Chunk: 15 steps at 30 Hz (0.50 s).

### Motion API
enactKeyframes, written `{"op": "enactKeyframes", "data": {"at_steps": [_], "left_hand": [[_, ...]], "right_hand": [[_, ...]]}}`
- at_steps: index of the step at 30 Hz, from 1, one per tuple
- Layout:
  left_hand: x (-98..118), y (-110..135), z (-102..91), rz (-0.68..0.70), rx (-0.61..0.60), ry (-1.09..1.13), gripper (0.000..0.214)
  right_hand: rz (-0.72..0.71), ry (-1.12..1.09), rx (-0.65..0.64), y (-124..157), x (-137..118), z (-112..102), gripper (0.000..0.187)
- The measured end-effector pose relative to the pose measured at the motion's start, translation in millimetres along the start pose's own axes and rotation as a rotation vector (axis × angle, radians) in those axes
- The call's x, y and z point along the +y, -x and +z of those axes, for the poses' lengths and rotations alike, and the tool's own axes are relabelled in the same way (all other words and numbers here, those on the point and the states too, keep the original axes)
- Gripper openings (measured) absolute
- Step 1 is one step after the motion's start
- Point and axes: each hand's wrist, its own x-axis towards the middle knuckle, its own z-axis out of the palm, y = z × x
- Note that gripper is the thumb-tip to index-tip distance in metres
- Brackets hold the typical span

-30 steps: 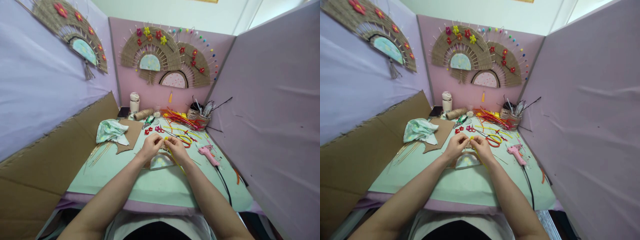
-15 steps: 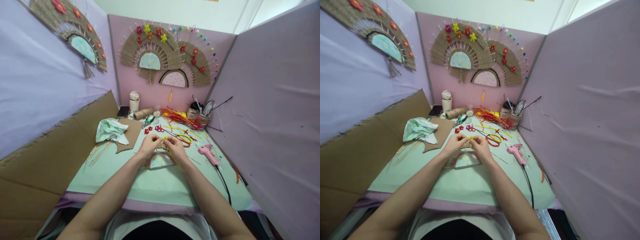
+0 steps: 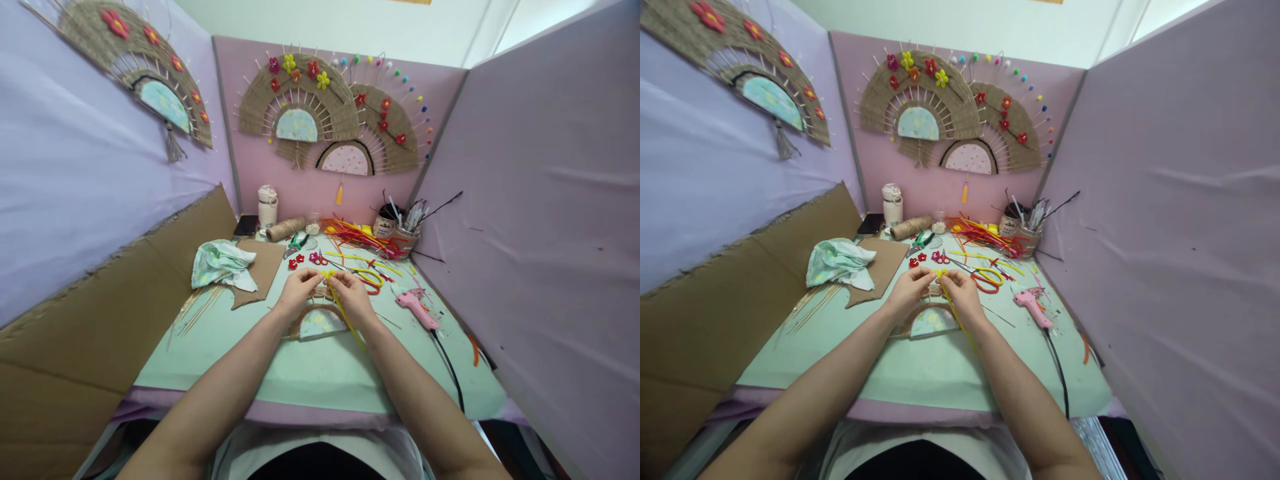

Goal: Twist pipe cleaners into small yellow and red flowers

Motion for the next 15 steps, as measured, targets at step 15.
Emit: {"op": "enactKeyframes", "data": {"at_steps": [15], "left_hand": [[3, 6, 10.2, -0.061, -0.060, 0.385, 0.024]], "right_hand": [[-0.015, 0.041, 0.006, 5, -7, 11, 0.020]]}}
